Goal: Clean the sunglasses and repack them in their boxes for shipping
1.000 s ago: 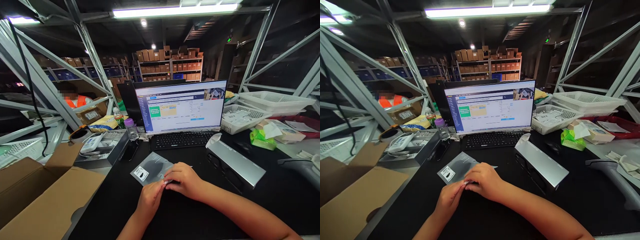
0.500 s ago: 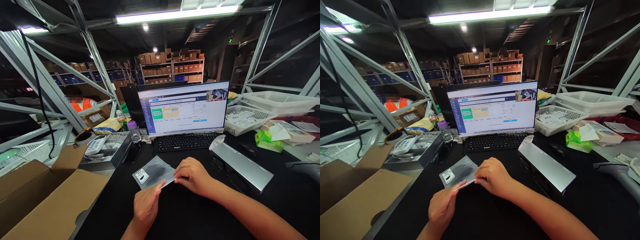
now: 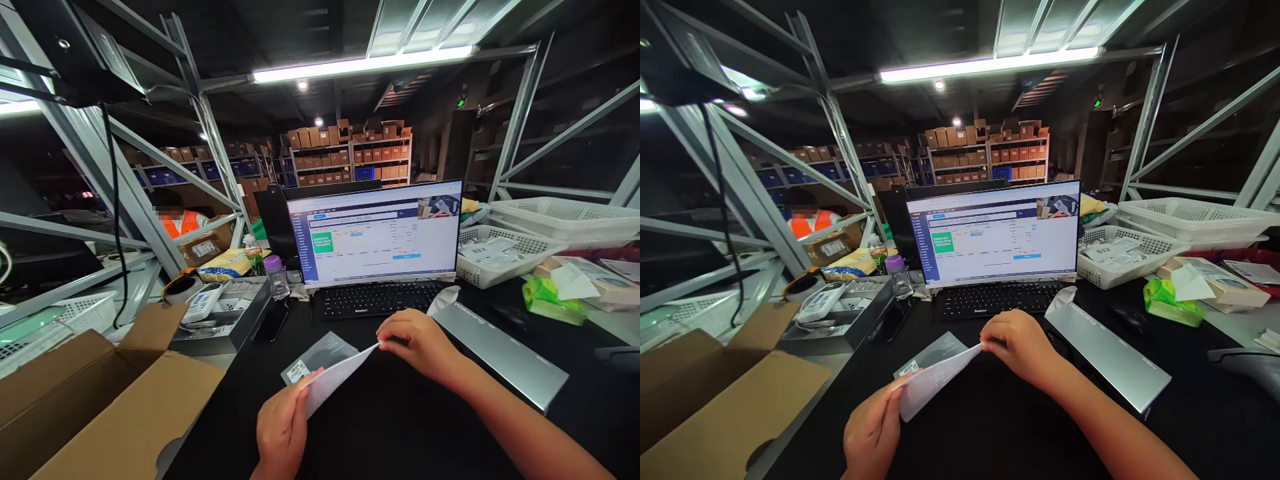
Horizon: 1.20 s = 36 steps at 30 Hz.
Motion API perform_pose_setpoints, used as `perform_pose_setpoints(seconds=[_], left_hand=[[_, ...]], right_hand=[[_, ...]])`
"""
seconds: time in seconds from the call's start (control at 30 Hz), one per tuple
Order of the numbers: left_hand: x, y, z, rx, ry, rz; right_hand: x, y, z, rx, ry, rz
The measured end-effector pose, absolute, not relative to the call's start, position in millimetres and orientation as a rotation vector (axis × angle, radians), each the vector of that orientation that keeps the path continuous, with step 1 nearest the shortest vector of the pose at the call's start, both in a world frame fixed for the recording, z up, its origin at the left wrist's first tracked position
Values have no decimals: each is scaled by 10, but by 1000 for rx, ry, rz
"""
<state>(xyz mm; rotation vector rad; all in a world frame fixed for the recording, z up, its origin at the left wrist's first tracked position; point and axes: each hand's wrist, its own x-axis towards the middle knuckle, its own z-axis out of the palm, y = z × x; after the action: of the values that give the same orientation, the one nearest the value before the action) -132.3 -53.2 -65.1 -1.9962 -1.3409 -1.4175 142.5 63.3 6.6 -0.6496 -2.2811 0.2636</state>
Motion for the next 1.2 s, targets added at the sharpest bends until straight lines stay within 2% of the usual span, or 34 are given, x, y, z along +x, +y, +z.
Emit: perform_pose_setpoints(seconds=[0.17,0.27,0.4,0.47,0.6,0.87,1.0,1.2], left_hand=[[-1297,-405,-639,-1641,-1917,-1486],[-1186,-450,-547,-1472,-1632,-1427],[-944,-600,-277,-1862,-1288,-1089],[-831,-634,-138,-2112,-1340,-1015],[-710,-619,-1,-2430,-1463,-1112],[-1091,-928,-174,-2168,-1732,-1070],[-1296,-1112,-296,-2272,-1905,-1053],[-1063,-1060,-217,-2374,-1865,-1210]], right_hand=[[1299,579,-67,-594,-2076,462],[1158,507,-207,-624,-1996,443],[1011,353,-311,-699,-1993,528],[989,278,-300,-649,-2039,525],[1039,208,-195,-523,-2168,531],[1303,545,76,-864,-2159,488],[1297,582,71,-757,-2222,406],[1243,424,6,-640,-2292,337]])
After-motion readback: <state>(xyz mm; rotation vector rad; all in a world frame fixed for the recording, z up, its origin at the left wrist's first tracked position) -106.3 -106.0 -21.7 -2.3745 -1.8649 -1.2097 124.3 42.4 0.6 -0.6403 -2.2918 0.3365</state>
